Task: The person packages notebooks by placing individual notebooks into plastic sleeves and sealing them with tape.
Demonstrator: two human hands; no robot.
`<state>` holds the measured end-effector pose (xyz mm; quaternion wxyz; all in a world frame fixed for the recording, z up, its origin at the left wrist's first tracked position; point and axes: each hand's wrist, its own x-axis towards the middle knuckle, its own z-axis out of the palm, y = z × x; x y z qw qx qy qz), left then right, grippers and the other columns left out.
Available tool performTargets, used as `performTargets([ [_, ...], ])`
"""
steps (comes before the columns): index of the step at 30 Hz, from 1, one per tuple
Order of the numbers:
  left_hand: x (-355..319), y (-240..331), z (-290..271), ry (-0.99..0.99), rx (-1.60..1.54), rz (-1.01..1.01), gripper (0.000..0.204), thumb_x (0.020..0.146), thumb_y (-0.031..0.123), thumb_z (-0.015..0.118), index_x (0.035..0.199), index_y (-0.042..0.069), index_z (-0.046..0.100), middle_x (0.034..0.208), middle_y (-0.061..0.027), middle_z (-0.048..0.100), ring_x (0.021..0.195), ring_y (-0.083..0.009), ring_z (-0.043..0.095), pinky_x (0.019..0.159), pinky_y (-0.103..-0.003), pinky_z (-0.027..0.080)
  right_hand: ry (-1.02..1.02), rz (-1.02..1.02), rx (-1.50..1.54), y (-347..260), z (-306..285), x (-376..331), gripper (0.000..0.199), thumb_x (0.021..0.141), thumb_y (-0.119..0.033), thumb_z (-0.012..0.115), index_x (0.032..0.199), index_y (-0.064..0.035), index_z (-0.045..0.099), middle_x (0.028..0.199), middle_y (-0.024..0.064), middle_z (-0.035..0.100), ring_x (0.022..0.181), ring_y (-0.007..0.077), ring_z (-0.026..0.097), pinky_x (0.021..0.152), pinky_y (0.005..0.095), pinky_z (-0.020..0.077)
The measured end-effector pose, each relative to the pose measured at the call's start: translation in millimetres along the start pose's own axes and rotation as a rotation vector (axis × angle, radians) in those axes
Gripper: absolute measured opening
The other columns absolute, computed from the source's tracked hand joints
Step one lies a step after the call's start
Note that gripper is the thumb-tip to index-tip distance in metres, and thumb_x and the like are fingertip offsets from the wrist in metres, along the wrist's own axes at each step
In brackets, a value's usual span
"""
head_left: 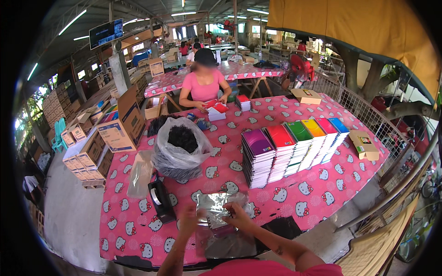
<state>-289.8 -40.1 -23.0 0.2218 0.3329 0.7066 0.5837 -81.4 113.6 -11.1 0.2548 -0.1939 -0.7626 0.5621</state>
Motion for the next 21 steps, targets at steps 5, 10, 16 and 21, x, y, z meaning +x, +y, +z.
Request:
performTargets([
  [5, -11, -43, -123, 0.711, 0.644, 0.016, 0.039, 0.084, 0.023, 0.077, 0.113, 0.0, 0.063, 0.099, -0.0086, 0.062, 0.088, -0.0248, 0.06, 0.076, -0.042, 0.05, 0.089, -0.043, -0.045, -7, 6, -3, 0.042, 0.083, -0.013, 0.077, 0.119, -0.0087, 0.058, 0.107, 0.0058, 0.05, 0.094, 0.0166, 0.051, 0.08, 0.0306, 0.0455],
  [10, -17, -18, -123, 0.469, -0.251, -0.348, 0.035, 0.087, 0.032, 0.073, 0.107, 0.004, 0.068, 0.091, -0.0023, 0.068, 0.078, -0.009, 0.059, 0.063, -0.027, 0.045, 0.057, -0.001, -0.089, -4, 8, 0, 0.042, 0.082, -0.012, 0.077, 0.12, -0.0089, 0.059, 0.104, 0.0088, 0.05, 0.086, 0.0208, 0.052, 0.078, 0.0329, 0.047],
  [16, -20, -66, -76, 0.673, -0.389, 0.097, 0.016, 0.083, 0.013, 0.075, 0.097, 0.006, 0.072, 0.086, 0.0004, 0.069, 0.076, -0.011, 0.062, 0.067, -0.027, 0.049, 0.068, 0.0, -0.017, 18, -2, -5, 0.041, 0.085, -0.01, 0.075, 0.121, -0.0081, 0.055, 0.109, 0.0025, 0.05, 0.099, 0.0124, 0.049, 0.087, 0.0283, 0.0439],
  [21, -48, -58, -126, 0.61, 0.685, -0.176, 0.013, 0.087, 0.019, 0.065, 0.093, 0.01, 0.073, 0.083, -0.0117, 0.073, 0.075, -0.031, 0.071, 0.063, -0.043, 0.052, 0.025, 0.027, -0.009, 7, 12, -9, 0.04, 0.084, -0.007, 0.076, 0.119, -0.0067, 0.056, 0.107, 0.0018, 0.049, 0.095, 0.0115, 0.049, 0.086, 0.0271, 0.0435],
])
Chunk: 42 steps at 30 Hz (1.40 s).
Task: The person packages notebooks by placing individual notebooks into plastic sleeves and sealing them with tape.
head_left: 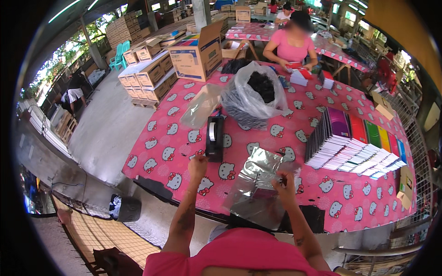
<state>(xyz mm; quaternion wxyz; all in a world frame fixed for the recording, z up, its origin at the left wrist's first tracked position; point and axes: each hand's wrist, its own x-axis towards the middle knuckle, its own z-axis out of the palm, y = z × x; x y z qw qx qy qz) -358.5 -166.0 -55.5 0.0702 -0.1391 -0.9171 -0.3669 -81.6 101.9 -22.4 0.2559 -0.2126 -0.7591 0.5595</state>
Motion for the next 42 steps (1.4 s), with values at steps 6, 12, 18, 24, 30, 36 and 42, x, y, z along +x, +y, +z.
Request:
performTargets([
  [6, -4, 134, -32, -0.419, -0.03, 0.713, 0.018, 0.085, 0.025, 0.067, 0.087, 0.008, 0.072, 0.077, -0.016, 0.068, 0.076, -0.0359, 0.067, 0.067, -0.044, 0.052, 0.047, 0.051, 0.089, -4, -3, 2, 0.041, 0.08, -0.01, 0.076, 0.117, -0.0083, 0.059, 0.107, 0.0055, 0.048, 0.093, 0.0158, 0.048, 0.081, 0.0281, 0.0428],
  [12, -3, 258, 5, -1.083, 0.034, 1.105, 0.021, 0.08, 0.026, 0.071, 0.08, 0.006, 0.068, 0.078, -0.0111, 0.068, 0.072, -0.0317, 0.066, 0.064, -0.041, 0.05, 0.042, 0.0, 0.082, 0, -6, 6, 0.045, 0.081, -0.009, 0.076, 0.121, -0.0081, 0.056, 0.11, 0.0054, 0.047, 0.094, 0.0158, 0.05, 0.083, 0.0299, 0.0442],
  [18, 31, 242, 84, -1.673, 0.035, 0.737, 0.031, 0.078, 0.034, 0.076, 0.089, 0.005, 0.07, 0.077, -0.0036, 0.066, 0.071, -0.0163, 0.062, 0.066, -0.034, 0.049, 0.008, 0.021, 0.23, 8, -7, 4, 0.046, 0.081, -0.008, 0.076, 0.122, -0.0074, 0.055, 0.108, 0.004, 0.047, 0.095, 0.0141, 0.051, 0.083, 0.0293, 0.0449],
  [24, -1, 168, 79, -1.251, -0.52, 0.361, 0.043, 0.089, 0.039, 0.067, 0.113, 0.004, 0.068, 0.107, -0.0089, 0.07, 0.093, -0.0179, 0.064, 0.081, -0.033, 0.051, 0.001, 0.057, 0.197, -2, -6, -1, 0.045, 0.086, -0.001, 0.07, 0.125, -0.0053, 0.049, 0.11, 0.0033, 0.056, 0.102, 0.0112, 0.053, 0.089, 0.028, 0.0448],
  [30, -113, 216, 9, -0.436, 0.249, 1.051, 0.087, 0.08, 0.052, 0.071, 0.144, 0.001, 0.043, 0.148, -0.0207, 0.044, 0.139, -0.0366, 0.039, 0.115, -0.055, 0.028, 0.021, 0.064, 0.546, 5, -10, -12, 0.065, 0.085, -0.014, 0.076, 0.14, -0.0075, 0.042, 0.129, 0.0068, 0.047, 0.109, 0.0148, 0.051, 0.09, 0.0319, 0.0462],
  [36, -117, 164, 6, -0.596, -0.228, 0.475, 0.091, 0.074, 0.043, 0.082, 0.142, 0.0, 0.041, 0.14, -0.0211, 0.049, 0.135, -0.0366, 0.044, 0.109, -0.048, 0.038, -0.141, -0.007, 0.408, 20, -6, -32, 0.082, 0.083, -0.025, 0.08, 0.148, -0.0047, 0.034, 0.138, 0.0102, 0.044, 0.126, 0.0228, 0.047, 0.107, 0.0392, 0.0395],
  [42, -111, 112, -26, -0.502, -0.582, 0.287, 0.078, 0.07, 0.034, 0.087, 0.131, 0.0, 0.052, 0.118, -0.0178, 0.063, 0.111, -0.0316, 0.062, 0.095, -0.04, 0.049, -0.209, -0.119, 0.212, -28, 20, -21, 0.078, 0.083, -0.022, 0.077, 0.147, -0.0039, 0.037, 0.138, 0.012, 0.045, 0.129, 0.0249, 0.046, 0.108, 0.04, 0.038],
])
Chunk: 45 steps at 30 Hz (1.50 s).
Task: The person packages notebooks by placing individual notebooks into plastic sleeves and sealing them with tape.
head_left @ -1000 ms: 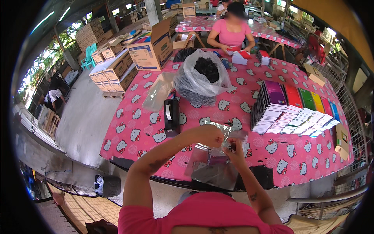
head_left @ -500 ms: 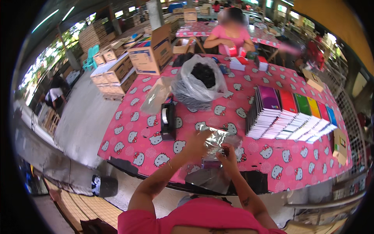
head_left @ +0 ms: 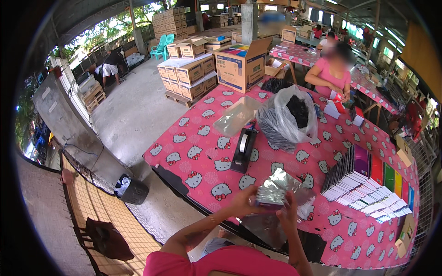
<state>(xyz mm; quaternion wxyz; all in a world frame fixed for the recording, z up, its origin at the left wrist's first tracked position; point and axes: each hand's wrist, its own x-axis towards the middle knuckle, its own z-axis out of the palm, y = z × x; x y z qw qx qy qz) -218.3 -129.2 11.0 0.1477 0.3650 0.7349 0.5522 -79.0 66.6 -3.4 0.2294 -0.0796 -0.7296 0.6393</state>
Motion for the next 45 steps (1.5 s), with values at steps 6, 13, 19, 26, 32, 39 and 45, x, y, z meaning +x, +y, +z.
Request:
performTargets([
  [6, 29, -51, -189, 0.376, -0.345, -0.146, 0.061, 0.074, 0.02, 0.086, 0.123, 0.0, 0.055, 0.106, -0.0095, 0.068, 0.093, -0.0203, 0.068, 0.079, -0.034, 0.056, 0.276, 0.119, -0.109, 28, 5, -1, 0.051, 0.089, -0.021, 0.067, 0.134, -0.0048, 0.051, 0.131, 0.0108, 0.048, 0.117, 0.0246, 0.053, 0.098, 0.037, 0.0448],
  [13, 108, -226, -359, 1.042, -0.093, -0.684, 0.054, 0.076, 0.04, 0.083, 0.102, -0.004, 0.065, 0.091, -0.0144, 0.07, 0.079, -0.0197, 0.07, 0.06, -0.035, 0.054, 0.434, 0.28, -0.463, 19, 39, -17, 0.039, 0.081, -0.009, 0.068, 0.119, -0.0037, 0.059, 0.123, 0.0184, 0.052, 0.117, 0.0328, 0.052, 0.094, 0.0405, 0.0469],
  [19, 165, -292, -422, 1.1, 0.3, -0.768, 0.055, 0.084, 0.049, 0.071, 0.085, -0.006, 0.07, 0.074, -0.016, 0.068, 0.065, -0.026, 0.067, 0.055, -0.041, 0.054, 0.694, 0.443, -0.971, 69, 15, -47, 0.059, 0.075, -0.027, 0.075, 0.129, -0.0105, 0.058, 0.143, 0.0246, 0.041, 0.127, 0.0462, 0.043, 0.106, 0.0557, 0.0351],
  [26, 189, -255, -341, 1.264, 0.364, -0.674, 0.062, 0.09, 0.047, 0.066, 0.114, -0.009, 0.059, 0.113, -0.0294, 0.063, 0.093, -0.0406, 0.064, 0.08, -0.048, 0.054, 0.518, 0.561, -1.077, 41, 13, -42, 0.064, 0.076, -0.038, 0.074, 0.132, -0.0136, 0.057, 0.145, 0.0232, 0.038, 0.129, 0.0455, 0.039, 0.106, 0.0552, 0.0335],
  [32, 212, -146, -237, 1.052, 0.085, 0.194, 0.038, 0.098, 0.013, 0.059, 0.131, -0.004, 0.052, 0.123, -0.0193, 0.06, 0.108, -0.0293, 0.061, 0.093, -0.042, 0.05, 0.787, 0.231, -0.802, 43, -79, -54, 0.018, 0.085, -0.017, 0.069, 0.082, 0.0001, 0.063, 0.086, 0.0201, 0.062, 0.081, 0.0367, 0.062, 0.07, 0.046, 0.0467],
  [39, 177, 150, 73, 0.293, -0.11, 0.483, 0.029, 0.095, 0.007, 0.061, 0.123, -0.002, 0.058, 0.115, -0.0105, 0.062, 0.105, -0.0188, 0.058, 0.092, -0.033, 0.046, 1.114, -0.058, -1.305, -86, -332, -79, 0.043, 0.084, -0.011, 0.07, 0.125, -0.0085, 0.058, 0.134, 0.0176, 0.052, 0.118, 0.039, 0.052, 0.093, 0.0502, 0.0444],
  [45, 172, 278, 403, -0.142, 0.18, 1.049, 0.055, 0.089, 0.021, 0.068, 0.135, -0.001, 0.051, 0.138, -0.0227, 0.051, 0.126, -0.0402, 0.05, 0.104, -0.053, 0.04, 1.069, 0.179, -1.595, -104, -556, -82, 0.079, 0.08, -0.006, 0.069, 0.151, -0.0181, 0.036, 0.156, 0.0126, 0.033, 0.142, 0.0334, 0.036, 0.114, 0.0523, 0.0309],
])
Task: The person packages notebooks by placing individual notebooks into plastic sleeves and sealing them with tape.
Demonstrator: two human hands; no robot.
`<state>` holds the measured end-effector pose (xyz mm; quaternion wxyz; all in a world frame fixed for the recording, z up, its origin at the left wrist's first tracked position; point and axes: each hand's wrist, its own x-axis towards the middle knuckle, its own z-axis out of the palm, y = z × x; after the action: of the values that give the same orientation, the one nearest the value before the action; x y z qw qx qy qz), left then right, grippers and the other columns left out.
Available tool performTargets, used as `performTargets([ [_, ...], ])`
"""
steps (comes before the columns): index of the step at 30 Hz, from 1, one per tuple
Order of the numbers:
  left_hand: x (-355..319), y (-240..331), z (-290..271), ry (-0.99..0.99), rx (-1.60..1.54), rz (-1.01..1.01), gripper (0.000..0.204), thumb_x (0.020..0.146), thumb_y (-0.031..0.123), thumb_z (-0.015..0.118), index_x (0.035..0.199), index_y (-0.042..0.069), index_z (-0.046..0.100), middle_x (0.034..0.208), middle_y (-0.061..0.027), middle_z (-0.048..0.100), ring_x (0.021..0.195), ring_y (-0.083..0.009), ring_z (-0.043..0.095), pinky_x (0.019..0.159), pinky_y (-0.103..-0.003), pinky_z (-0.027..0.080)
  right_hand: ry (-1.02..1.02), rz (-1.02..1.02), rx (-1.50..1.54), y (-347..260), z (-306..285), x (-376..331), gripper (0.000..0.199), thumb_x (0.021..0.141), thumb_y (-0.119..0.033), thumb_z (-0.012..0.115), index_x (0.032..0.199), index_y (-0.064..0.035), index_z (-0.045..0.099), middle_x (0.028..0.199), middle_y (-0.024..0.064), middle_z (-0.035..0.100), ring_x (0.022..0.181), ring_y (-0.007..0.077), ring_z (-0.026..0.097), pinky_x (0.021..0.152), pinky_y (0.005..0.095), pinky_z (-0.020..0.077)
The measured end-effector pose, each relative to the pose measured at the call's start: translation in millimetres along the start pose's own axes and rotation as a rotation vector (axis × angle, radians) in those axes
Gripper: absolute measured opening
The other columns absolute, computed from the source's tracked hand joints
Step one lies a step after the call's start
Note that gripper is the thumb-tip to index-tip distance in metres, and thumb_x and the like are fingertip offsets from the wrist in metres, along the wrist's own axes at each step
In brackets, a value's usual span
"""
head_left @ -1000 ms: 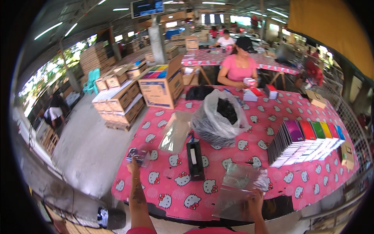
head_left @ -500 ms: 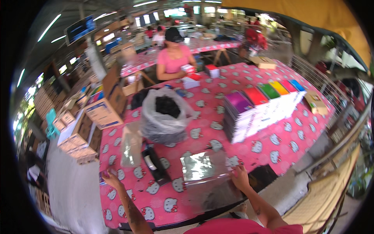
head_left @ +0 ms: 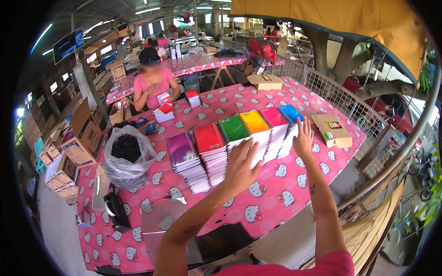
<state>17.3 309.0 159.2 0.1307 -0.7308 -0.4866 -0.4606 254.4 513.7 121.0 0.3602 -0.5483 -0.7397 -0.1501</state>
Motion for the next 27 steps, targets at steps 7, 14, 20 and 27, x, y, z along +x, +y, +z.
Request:
performTargets([
  [7, 107, -52, 154, -0.154, 0.432, 0.025, 0.041, 0.089, 0.013, 0.06, 0.127, -0.004, 0.057, 0.12, -0.0234, 0.064, 0.115, -0.039, 0.06, 0.101, -0.053, 0.043, 0.183, -0.299, 0.33, 38, -25, 21, 0.028, 0.083, -0.006, 0.067, 0.112, -0.0075, 0.068, 0.105, 0.0107, 0.06, 0.101, 0.0322, 0.058, 0.089, 0.0467, 0.0435],
  [14, 127, 30, 79, 0.113, 0.103, 0.201, 0.034, 0.083, 0.005, 0.062, 0.116, -0.001, 0.062, 0.078, -0.014, 0.065, 0.072, -0.0298, 0.064, 0.068, -0.042, 0.053, -0.202, -0.456, 0.58, 14, -38, -207, 0.019, 0.086, -0.005, 0.065, 0.105, -0.0043, 0.063, 0.102, 0.0142, 0.062, 0.091, 0.0286, 0.061, 0.076, 0.0395, 0.0489],
  [20, -11, 59, 50, -0.265, 0.02, -0.243, 0.021, 0.088, 0.024, 0.066, 0.079, 0.006, 0.061, 0.065, -0.0085, 0.061, 0.056, -0.0297, 0.062, 0.055, -0.044, 0.05, -0.526, -0.045, 0.921, -28, -15, -218, 0.03, 0.089, -0.005, 0.062, 0.119, -0.003, 0.062, 0.113, 0.0204, 0.063, 0.099, 0.0371, 0.062, 0.086, 0.0458, 0.0498],
  [27, -97, 32, 123, -0.406, 0.143, -0.434, 0.033, 0.094, 0.032, 0.06, 0.107, 0.002, 0.065, 0.095, -0.0157, 0.066, 0.09, -0.0318, 0.066, 0.077, -0.046, 0.053, 0.011, -0.476, 0.428, -81, -8, -2, 0.044, 0.086, -0.008, 0.067, 0.129, -0.0089, 0.061, 0.14, 0.0128, 0.053, 0.129, 0.0337, 0.05, 0.106, 0.0474, 0.0394],
])
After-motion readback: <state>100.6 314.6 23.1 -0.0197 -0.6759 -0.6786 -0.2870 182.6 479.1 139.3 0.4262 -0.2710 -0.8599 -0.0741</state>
